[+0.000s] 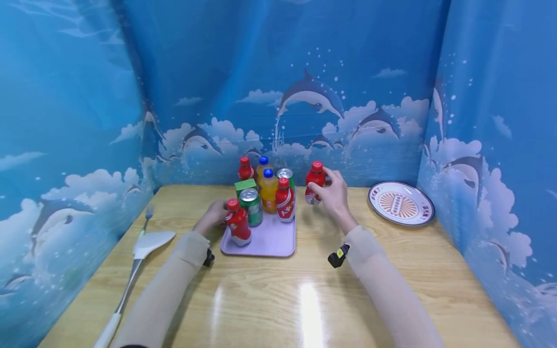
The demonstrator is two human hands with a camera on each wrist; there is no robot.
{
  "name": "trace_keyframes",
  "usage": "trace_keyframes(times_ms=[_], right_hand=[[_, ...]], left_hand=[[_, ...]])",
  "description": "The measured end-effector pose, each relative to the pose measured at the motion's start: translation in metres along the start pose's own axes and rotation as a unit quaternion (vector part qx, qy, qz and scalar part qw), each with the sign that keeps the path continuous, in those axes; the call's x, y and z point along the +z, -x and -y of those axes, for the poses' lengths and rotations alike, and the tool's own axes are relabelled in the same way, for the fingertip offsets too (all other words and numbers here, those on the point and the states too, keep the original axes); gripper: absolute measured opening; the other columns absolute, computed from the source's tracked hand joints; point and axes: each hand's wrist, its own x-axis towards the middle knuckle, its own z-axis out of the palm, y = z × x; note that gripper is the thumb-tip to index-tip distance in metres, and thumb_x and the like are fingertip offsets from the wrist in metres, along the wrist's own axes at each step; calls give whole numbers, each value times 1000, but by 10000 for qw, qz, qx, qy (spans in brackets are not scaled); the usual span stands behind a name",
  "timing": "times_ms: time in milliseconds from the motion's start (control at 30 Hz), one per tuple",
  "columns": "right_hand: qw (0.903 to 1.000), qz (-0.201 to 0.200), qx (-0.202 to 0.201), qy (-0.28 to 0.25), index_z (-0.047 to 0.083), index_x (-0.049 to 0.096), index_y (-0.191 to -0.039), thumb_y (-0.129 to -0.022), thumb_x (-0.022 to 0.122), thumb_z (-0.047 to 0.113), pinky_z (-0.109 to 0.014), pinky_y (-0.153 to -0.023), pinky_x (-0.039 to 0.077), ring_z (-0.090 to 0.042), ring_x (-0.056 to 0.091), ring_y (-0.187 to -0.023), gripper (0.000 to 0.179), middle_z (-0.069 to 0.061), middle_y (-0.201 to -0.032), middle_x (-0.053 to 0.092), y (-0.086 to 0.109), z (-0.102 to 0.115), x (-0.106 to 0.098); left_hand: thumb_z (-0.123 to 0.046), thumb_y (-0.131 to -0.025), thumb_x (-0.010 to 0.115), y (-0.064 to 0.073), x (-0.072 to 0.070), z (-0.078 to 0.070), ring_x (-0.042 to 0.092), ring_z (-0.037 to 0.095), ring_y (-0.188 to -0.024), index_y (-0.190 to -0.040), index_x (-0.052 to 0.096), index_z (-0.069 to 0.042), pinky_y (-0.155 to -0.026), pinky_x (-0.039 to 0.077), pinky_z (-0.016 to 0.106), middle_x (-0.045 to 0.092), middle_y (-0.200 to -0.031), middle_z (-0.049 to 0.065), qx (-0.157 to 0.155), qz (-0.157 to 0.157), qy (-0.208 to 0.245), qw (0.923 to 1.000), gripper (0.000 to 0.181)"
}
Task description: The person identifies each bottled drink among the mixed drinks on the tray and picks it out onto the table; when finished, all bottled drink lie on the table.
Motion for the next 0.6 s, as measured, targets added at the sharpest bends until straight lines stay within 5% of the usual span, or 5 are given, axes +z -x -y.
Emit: trace_keyframes(times_ms=[200,600], right_hand=[[9997,-59,-59,221,8,49,-157,-96,78,26,-51,-104,56,-39,59,-125,69,-20,-141,54,-19,-5,4],[9991,-212,246,289,11,50,-155,-95,78,21,-53,-107,55,-38,57,-125,67,-20,-145,51,-34,-16,11]], left_hand=[[-9,-102,55,2,2,0,65,39,-127,-145,58,6,-105,60,45,63,-144,28,7,1,150,9999,46],[-10,-104,55,2,3,1,63,38,-129,-147,58,3,-106,59,45,61,-146,26,-148,-21,183,9997,45]])
